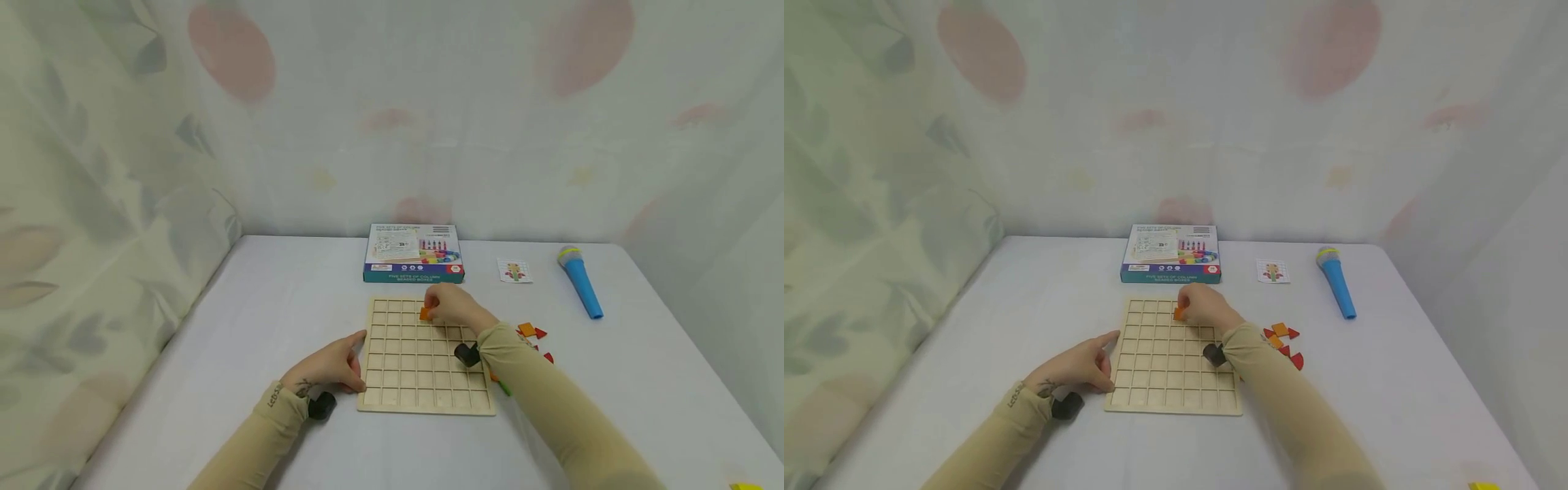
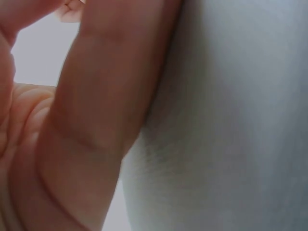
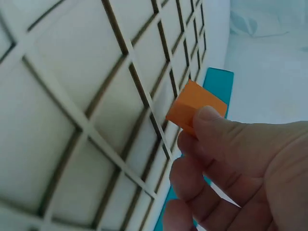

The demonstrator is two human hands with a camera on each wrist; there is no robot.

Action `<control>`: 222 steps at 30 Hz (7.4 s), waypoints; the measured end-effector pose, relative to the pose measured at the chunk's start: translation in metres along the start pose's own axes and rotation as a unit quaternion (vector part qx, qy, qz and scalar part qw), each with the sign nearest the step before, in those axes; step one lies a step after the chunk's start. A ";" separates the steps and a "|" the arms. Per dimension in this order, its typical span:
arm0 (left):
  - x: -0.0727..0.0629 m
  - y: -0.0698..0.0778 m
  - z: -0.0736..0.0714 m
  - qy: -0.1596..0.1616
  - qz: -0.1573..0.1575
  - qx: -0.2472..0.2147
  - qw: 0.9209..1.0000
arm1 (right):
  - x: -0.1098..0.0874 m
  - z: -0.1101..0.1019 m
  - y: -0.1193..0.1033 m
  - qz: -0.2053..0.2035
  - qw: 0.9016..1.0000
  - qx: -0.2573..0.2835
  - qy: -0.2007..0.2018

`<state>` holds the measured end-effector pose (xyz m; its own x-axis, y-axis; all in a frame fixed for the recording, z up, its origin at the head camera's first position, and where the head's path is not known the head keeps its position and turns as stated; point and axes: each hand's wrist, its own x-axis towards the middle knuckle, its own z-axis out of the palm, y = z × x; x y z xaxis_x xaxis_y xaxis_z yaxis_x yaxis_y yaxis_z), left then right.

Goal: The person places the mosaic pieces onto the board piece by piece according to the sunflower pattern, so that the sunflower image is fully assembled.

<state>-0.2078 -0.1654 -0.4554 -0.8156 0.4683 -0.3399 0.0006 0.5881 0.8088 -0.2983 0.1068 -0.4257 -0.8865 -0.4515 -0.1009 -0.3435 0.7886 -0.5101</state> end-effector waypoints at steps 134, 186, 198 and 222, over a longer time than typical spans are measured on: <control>-0.002 0.002 0.005 0.000 -0.012 -0.014 1.000 | 0.021 0.022 -0.031 -0.006 0.998 -0.061 -0.017; 0.000 0.000 0.004 0.002 -0.013 -0.012 1.000 | -0.087 -0.034 0.086 0.158 0.984 -0.076 -0.021; -0.002 0.001 0.006 0.003 -0.014 -0.021 1.000 | -0.073 -0.035 0.073 0.139 0.990 -0.008 0.017; 0.000 -0.002 0.005 -0.002 -0.006 -0.021 1.000 | -0.011 0.004 0.011 0.141 0.983 0.110 0.026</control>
<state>-0.2047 -0.1629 -0.4596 -0.8135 0.4635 -0.3514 -0.0342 0.5650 0.8244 -0.2908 0.1189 -0.4334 -0.9538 -0.2006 -0.2238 -0.0107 0.7669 -0.6416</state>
